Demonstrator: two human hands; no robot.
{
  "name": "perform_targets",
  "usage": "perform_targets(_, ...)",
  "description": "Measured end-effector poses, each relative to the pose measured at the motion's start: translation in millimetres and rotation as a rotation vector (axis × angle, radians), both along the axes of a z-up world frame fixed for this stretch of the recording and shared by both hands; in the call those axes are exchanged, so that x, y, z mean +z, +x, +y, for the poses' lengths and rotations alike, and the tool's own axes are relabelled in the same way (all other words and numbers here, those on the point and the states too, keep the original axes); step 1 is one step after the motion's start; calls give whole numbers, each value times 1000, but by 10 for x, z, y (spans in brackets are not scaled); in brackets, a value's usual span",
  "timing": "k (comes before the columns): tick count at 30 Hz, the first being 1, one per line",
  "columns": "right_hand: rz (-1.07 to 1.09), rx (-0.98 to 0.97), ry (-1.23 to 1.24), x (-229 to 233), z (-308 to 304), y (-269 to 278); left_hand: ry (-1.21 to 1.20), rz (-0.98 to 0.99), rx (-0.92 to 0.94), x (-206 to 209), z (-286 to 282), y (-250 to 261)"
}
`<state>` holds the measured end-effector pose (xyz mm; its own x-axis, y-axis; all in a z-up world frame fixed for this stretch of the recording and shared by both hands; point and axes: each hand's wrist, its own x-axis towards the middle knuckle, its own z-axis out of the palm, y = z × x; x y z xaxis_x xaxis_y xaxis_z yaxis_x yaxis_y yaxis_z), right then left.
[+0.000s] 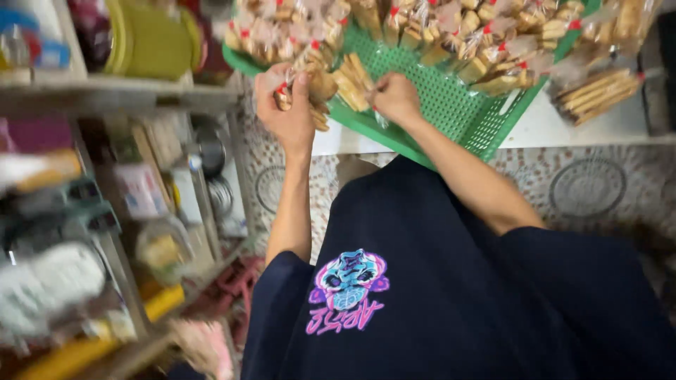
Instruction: Packaging breadsticks into plastic bags and arranging them in a green plastic crate
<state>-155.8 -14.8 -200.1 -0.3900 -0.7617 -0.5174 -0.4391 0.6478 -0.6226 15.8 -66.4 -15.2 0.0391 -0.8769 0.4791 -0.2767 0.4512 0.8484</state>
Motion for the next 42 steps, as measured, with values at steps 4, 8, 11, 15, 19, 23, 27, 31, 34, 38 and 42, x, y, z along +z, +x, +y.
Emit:
perform_targets(4, 34, -100, 67, 622, -124, 116, 15, 11, -105, -304, -541, 117)
perform_targets(8, 95, -124, 246, 646, -291, 684, 172, 71, -307, -518, -869, 376)
perform_targets(11, 119, -257, 193, 671, -335, 738, 42, -12, -399, -430, -1062, 437)
perform_targets(15, 115, -407, 21, 719, 146, 501, 11, -160, -562, -288, -1074, 524)
perform_targets(19, 362, -399, -183, 879, 313, 222, 8, -376, -686, -372, -989, 291)
perform_targets(23, 250, -380, -133, 1166, -87, 506, -273, -475, -681, -581, -961, 195)
perform_targets(27, 109, -124, -419, 1074, -403, 701, -177, -910, -671, -292, -809, 151)
perform_targets(31, -362, 19, -354, 1611, -153, 385, -150, -1309, -853, 109, -628, 64)
perform_targets(34, -452, -465, -766, 1263, 586, -395, -403, -1345, -787, -387, -618, -74)
perform_targets(38, 333, -945, -43, -859, 2320, -2487, -306, -1268, -716, -635, -682, -99)
perform_targets(42, 830, -777, -181, -686, 2271, -2866, -347, -1250, -779, -565, -826, -111)
